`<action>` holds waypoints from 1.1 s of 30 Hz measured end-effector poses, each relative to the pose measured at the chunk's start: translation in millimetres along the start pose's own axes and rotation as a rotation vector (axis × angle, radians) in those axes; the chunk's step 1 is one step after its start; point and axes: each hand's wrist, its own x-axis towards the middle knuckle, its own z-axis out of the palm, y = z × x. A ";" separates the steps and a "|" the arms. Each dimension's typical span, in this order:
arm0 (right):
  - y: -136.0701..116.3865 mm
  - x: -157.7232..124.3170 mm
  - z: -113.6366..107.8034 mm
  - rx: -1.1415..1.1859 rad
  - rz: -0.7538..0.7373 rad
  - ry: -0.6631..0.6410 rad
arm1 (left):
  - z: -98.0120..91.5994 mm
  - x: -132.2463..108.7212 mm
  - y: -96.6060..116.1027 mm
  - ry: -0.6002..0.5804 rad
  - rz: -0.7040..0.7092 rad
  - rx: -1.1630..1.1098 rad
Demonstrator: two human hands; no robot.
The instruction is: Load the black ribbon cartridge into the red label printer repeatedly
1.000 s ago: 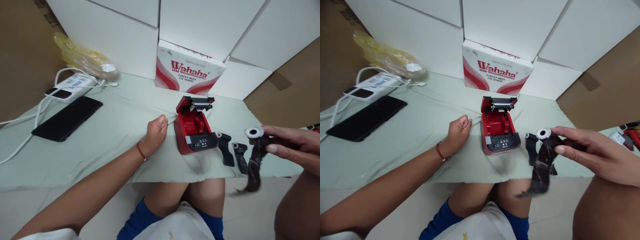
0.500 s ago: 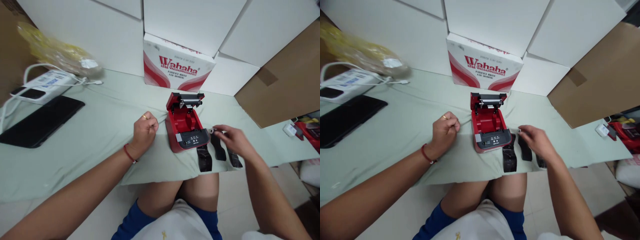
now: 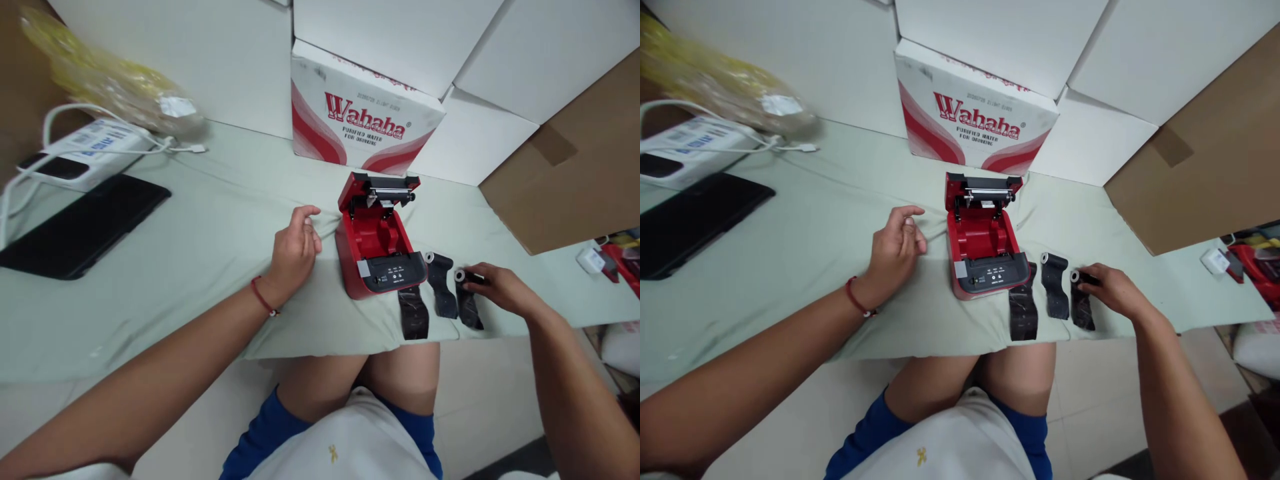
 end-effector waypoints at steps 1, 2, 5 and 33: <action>-5.9 -3.6 -9.3 0.007 -0.023 -0.038 | 1.0 0.3 -2.8 -0.002 0.015 -0.004; -14.3 -8.7 -21.3 0.019 -0.057 -0.095 | 1.9 0.8 -5.6 -0.004 0.044 -0.006; -54.5 -25.2 -61.9 0.080 -0.242 -0.324 | 2.8 2.6 -12.4 0.032 0.208 0.039; -247.9 63.8 -8.1 -0.184 -0.320 0.068 | 1.7 -2.2 -11.9 -0.205 0.337 0.241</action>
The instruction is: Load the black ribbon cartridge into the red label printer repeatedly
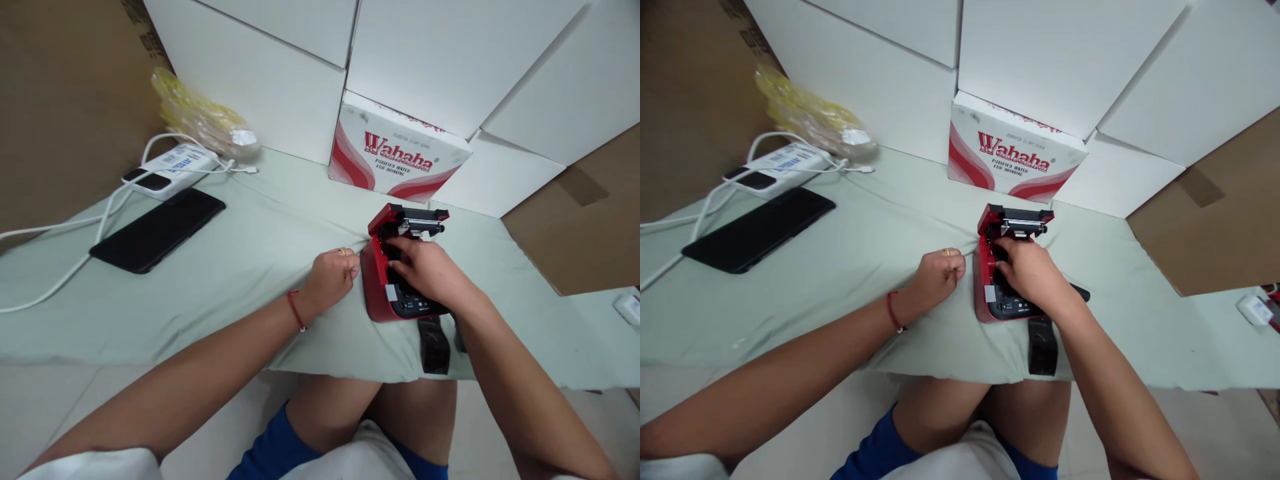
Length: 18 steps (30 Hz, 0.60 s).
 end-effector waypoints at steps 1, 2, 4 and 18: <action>2.6 -10.4 0.2 0.061 -0.032 0.062 | 0.3 -0.1 -0.1 0.002 0.001 0.000; 4.7 -23.1 0.9 0.118 -0.069 0.134 | 0.6 -0.2 -0.4 0.004 0.002 -0.001; 6.9 -51.9 5.4 0.184 -0.162 0.265 | 0.9 -0.5 -1.0 0.012 0.004 0.001; -0.5 -135.8 64.3 -0.018 -0.206 0.528 | -33.1 30.7 34.9 0.305 -0.080 -0.098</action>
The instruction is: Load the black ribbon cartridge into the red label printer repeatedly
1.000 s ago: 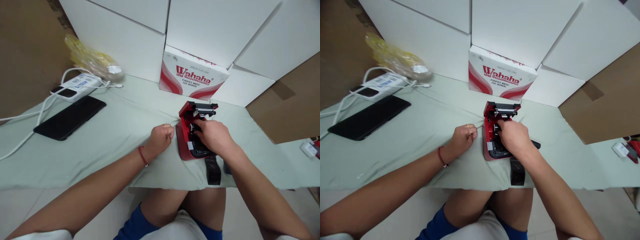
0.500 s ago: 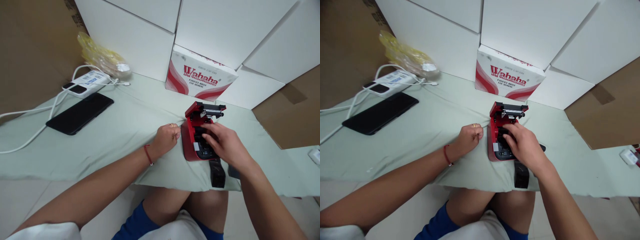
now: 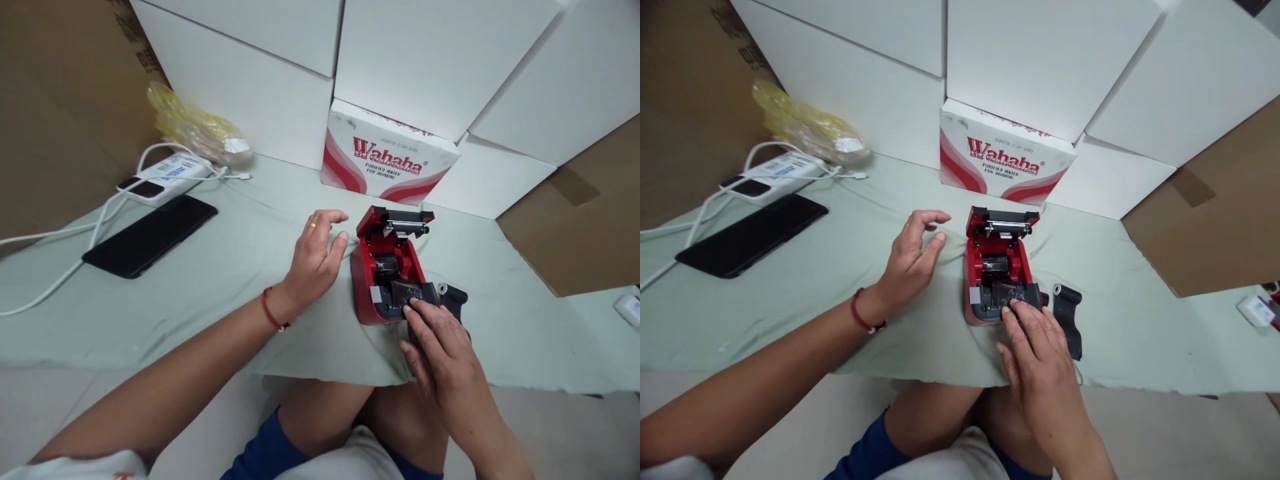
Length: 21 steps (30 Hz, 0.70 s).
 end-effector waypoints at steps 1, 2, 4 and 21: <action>-0.5 -0.5 0.8 0.012 0.010 0.011 | 0.6 5.6 4.2 -0.031 -0.012 -0.045; -1.1 -0.7 1.6 0.027 0.020 0.018 | 1.8 10.9 7.8 -0.068 -0.020 -0.099; -2.1 -0.4 3.1 0.063 0.043 0.028 | 5.4 20.1 13.6 -0.138 -0.024 -0.210; -0.7 2.6 5.7 0.084 0.058 0.038 | 10.1 -28.2 15.1 -0.241 0.495 0.094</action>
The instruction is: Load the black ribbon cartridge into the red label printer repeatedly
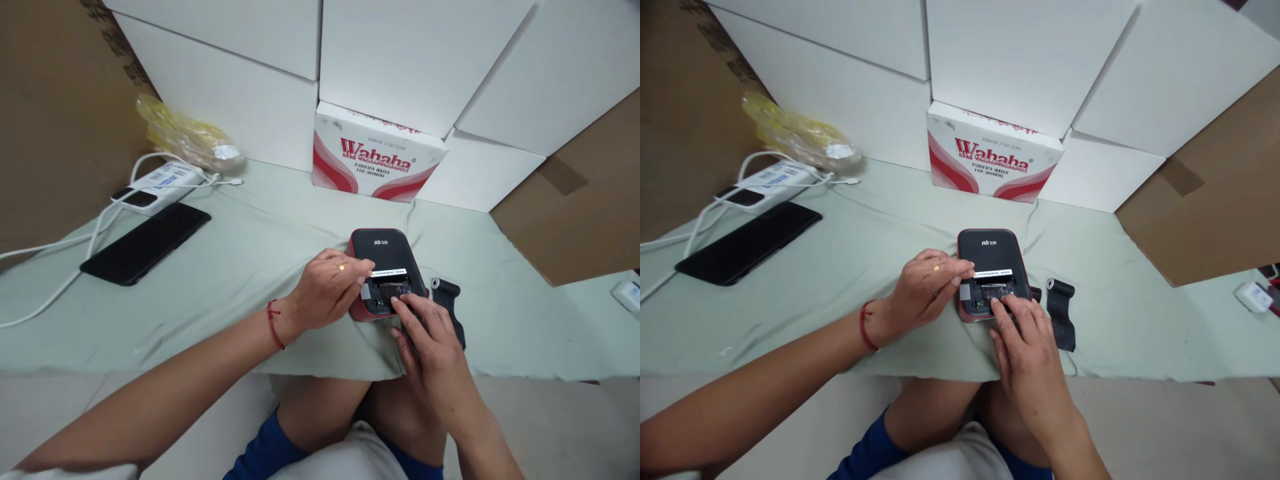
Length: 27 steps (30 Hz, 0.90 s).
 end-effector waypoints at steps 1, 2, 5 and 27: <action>0.5 1.8 -2.3 -0.008 -0.007 -0.011 | 0.8 0.9 -0.8 -0.006 -0.001 0.002; 1.1 3.9 -4.8 -0.018 -0.017 -0.024 | 0.8 1.8 -1.1 -0.014 -0.006 -0.006; 3.2 8.8 -11.8 -0.042 -0.051 -0.066 | -3.2 -1.0 0.2 -0.009 -0.018 -0.086; 19.4 48.2 -27.2 0.101 0.072 -0.139 | -12.2 -23.6 10.0 0.008 -0.058 -0.187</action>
